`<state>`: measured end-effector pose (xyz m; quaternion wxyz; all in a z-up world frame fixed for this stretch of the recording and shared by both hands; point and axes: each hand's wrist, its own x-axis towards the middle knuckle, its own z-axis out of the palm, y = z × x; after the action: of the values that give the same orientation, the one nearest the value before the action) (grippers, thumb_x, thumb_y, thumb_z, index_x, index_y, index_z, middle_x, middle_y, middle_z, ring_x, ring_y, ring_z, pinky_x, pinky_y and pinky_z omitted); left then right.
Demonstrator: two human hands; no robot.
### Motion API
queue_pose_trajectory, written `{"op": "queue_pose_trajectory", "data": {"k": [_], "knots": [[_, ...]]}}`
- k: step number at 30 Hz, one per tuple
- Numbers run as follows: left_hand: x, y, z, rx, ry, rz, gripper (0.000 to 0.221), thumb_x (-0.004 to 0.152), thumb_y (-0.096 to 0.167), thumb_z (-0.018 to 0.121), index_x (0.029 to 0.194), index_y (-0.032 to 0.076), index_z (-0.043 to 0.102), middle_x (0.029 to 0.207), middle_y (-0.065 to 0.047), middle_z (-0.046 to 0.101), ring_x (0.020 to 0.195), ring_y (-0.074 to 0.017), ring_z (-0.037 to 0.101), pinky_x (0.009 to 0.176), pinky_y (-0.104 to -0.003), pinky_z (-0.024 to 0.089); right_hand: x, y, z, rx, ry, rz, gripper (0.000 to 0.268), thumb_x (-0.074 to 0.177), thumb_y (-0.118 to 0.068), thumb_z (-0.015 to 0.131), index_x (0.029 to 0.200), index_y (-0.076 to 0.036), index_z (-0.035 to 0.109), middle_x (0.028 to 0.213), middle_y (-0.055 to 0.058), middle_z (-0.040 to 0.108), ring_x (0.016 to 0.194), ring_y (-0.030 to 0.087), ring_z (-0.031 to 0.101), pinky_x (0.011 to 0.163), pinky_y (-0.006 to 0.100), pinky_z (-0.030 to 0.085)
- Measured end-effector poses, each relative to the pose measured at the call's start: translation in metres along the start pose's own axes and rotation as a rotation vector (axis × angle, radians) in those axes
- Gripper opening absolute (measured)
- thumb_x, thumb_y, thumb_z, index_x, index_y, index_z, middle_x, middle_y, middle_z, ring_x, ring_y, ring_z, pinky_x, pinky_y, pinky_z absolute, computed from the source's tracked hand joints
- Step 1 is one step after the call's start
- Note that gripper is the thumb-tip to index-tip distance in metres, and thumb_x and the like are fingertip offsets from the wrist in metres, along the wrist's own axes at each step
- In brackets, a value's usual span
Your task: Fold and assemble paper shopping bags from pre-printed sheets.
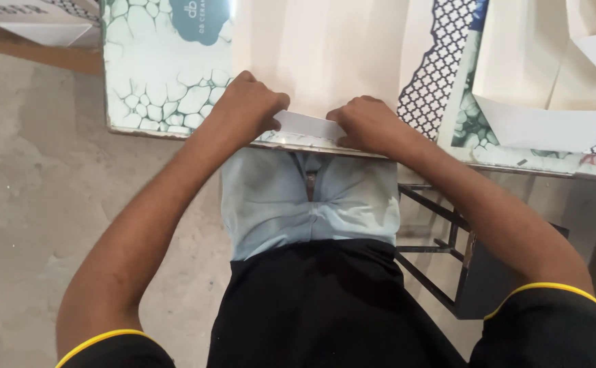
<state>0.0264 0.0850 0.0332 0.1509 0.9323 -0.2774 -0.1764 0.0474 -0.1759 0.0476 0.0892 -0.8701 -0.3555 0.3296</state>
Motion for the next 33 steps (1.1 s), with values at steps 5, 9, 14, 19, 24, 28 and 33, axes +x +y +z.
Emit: {"op": "queue_pose_trajectory", "data": {"k": [5,9,14,19,24,28,33], "knots": [[0.001,-0.001,-0.001,0.004,0.121,0.081,0.024,0.073,0.023,0.087,0.079,0.009,0.069,0.069,-0.013,0.07,0.074,-0.0324,0.068,0.087,-0.043,0.047,0.001,0.003,0.005,-0.022,0.046,-0.071,0.04,0.073,-0.022,0.083,0.108,-0.005,0.074,0.084,0.017,0.074,0.091,0.038,0.07,0.089,0.049,0.049],[0.005,-0.001,0.002,0.012,0.171,0.104,0.024,0.072,0.021,0.087,0.081,0.009,0.069,0.07,-0.012,0.07,0.074,-0.0306,0.068,0.086,-0.043,0.046,0.005,0.016,0.013,0.163,0.017,-0.051,0.048,0.071,-0.021,0.086,0.113,-0.003,0.073,0.09,0.021,0.074,0.092,0.039,0.07,0.089,0.047,0.052],[0.023,-0.014,0.004,0.025,0.134,0.124,0.027,0.07,0.023,0.089,0.083,0.009,0.07,0.069,-0.012,0.071,0.073,-0.0305,0.069,0.086,-0.043,0.047,0.021,0.031,0.007,0.306,-0.168,0.161,0.059,0.071,-0.03,0.091,0.118,0.0,0.071,0.088,0.022,0.075,0.086,0.035,0.074,0.082,0.043,0.058],[0.032,-0.04,-0.005,-0.095,0.123,0.043,0.044,0.071,0.05,0.085,0.079,0.009,0.072,0.068,-0.011,0.069,0.069,-0.0337,0.068,0.068,-0.046,0.051,0.025,0.021,-0.032,-0.137,0.108,0.045,0.054,0.073,-0.051,0.083,0.104,-0.008,0.074,0.073,0.012,0.076,0.062,0.023,0.069,0.09,0.039,0.046],[0.024,-0.043,0.005,-0.132,0.241,-0.049,0.063,0.085,0.07,0.072,0.075,0.008,0.069,0.061,-0.012,0.063,0.062,-0.0342,0.065,0.062,-0.046,0.05,0.014,0.043,-0.001,-0.462,0.696,-0.285,0.054,0.098,-0.061,0.069,0.092,-0.008,0.066,0.072,0.006,0.063,0.067,0.023,0.057,0.083,0.039,0.045],[0.034,-0.032,0.016,-0.044,0.403,-0.067,0.065,0.092,0.07,0.07,0.08,0.007,0.065,0.059,-0.012,0.059,0.06,-0.033,0.064,0.058,-0.045,0.049,0.015,0.038,0.015,-0.595,0.964,-0.156,0.029,0.111,-0.042,0.069,0.106,-0.014,0.066,0.099,0.004,0.062,0.098,0.023,0.055,0.097,0.045,0.037],[0.046,-0.022,0.049,0.206,0.595,-0.058,0.05,0.103,0.057,0.07,0.098,0.008,0.068,0.084,-0.009,0.064,0.088,-0.0293,0.061,0.082,-0.048,0.046,0.025,0.023,0.031,-0.475,0.871,0.052,0.029,0.108,-0.031,0.065,0.127,-0.009,0.067,0.106,0.007,0.057,0.108,0.027,0.049,0.104,0.049,0.032]]}}
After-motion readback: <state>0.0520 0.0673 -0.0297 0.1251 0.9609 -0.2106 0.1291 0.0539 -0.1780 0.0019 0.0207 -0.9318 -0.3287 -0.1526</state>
